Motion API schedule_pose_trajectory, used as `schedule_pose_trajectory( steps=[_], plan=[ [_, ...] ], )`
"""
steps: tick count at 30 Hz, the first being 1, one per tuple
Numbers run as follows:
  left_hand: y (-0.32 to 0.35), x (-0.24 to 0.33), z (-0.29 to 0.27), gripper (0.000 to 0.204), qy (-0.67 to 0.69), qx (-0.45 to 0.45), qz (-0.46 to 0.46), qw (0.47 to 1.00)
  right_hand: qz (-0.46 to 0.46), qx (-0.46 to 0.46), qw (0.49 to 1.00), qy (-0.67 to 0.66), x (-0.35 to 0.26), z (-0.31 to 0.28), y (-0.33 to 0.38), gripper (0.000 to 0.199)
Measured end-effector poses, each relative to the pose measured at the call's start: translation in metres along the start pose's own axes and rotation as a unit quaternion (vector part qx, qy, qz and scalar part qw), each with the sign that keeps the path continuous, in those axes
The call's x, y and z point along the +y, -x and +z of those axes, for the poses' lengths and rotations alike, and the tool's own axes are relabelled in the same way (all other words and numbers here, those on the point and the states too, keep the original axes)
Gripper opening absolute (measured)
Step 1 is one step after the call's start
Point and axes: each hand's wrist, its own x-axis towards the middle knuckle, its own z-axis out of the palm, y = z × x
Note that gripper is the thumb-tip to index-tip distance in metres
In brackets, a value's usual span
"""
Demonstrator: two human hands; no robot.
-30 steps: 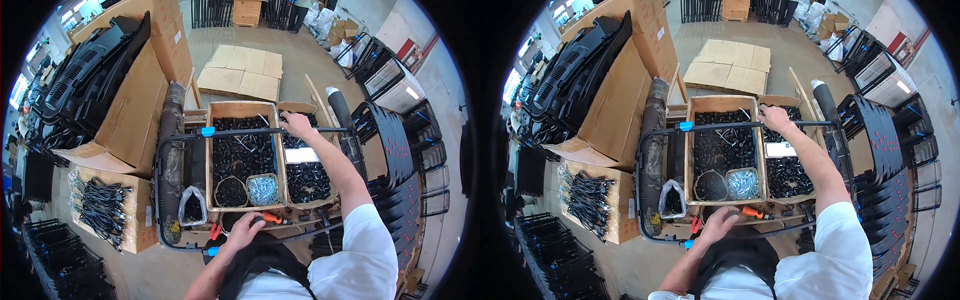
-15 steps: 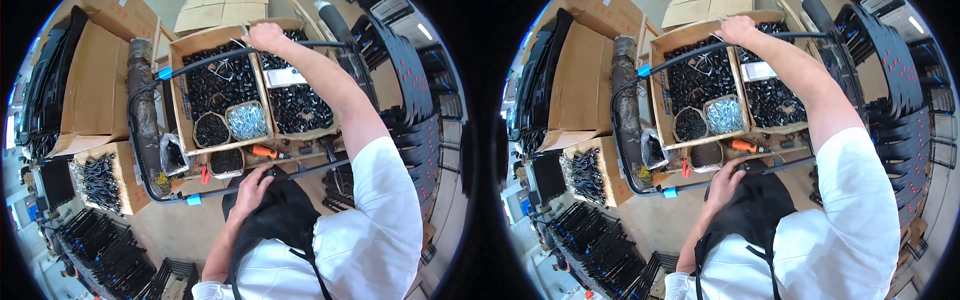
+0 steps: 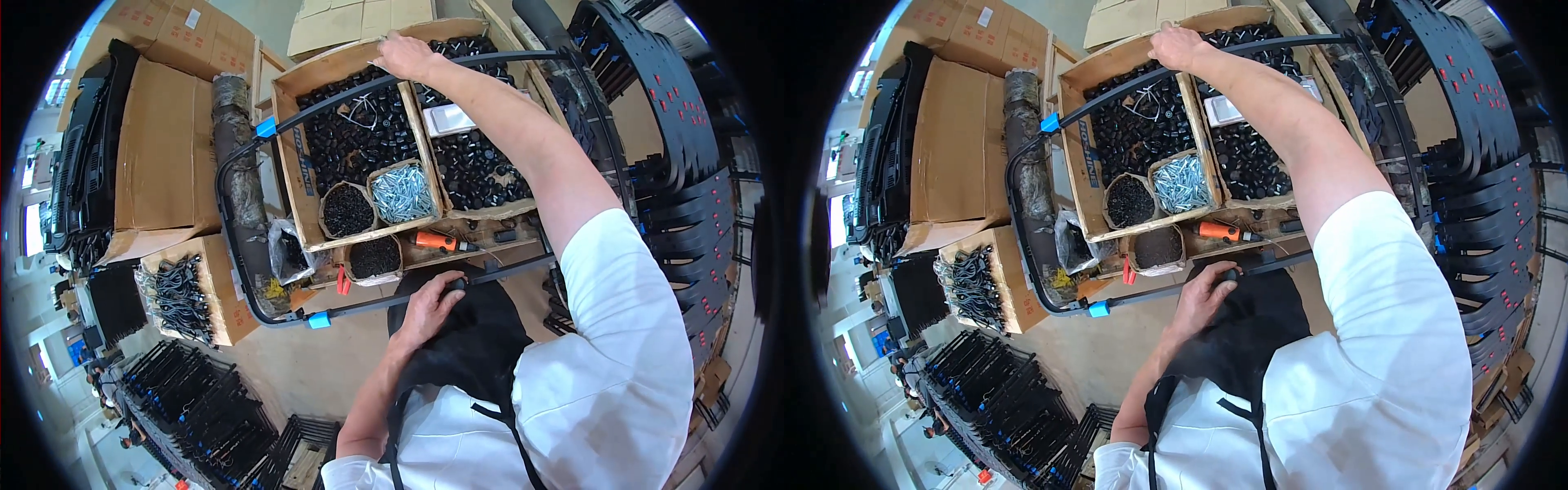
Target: Assembling components of metal frames by connecting bars, attaching plastic housing, and securing parts with a power screwdriver.
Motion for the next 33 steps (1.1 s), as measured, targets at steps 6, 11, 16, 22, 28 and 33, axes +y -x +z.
schedule_pose_trajectory(
  steps=[6,11,16,22,28,33],
  plan=[
    [-0.005,0.004,-0.009,0.035,-0.158,-0.021,0.165,0.973,-0.031,-0.064,0.997,0.026,-0.023,-0.032,0.005,0.035],
    [-0.007,0.009,-0.007,0.036,-0.122,-0.097,0.128,0.979,-0.072,-0.113,0.99,0.052,-0.013,-0.033,0.0,0.026],
    [-0.004,0.008,0.003,0.032,-0.039,-0.035,0.03,0.998,-0.063,-0.057,0.994,0.075,0.004,-0.028,0.002,0.04],
    [0.0,0.035,-0.008,0.024,-0.24,-0.067,0.117,0.961,0.03,-0.189,0.981,0.017,-0.012,-0.057,0.001,0.046],
    [-0.002,0.019,-0.001,0.021,-0.145,-0.082,0.039,0.985,-0.027,-0.114,0.98,0.158,-0.039,-0.06,0.001,0.046],
    [-0.009,0.005,0.011,0.023,-0.178,-0.077,0.08,0.978,-0.049,-0.125,0.975,0.176,-0.025,-0.052,-0.003,0.047]
  ],
)
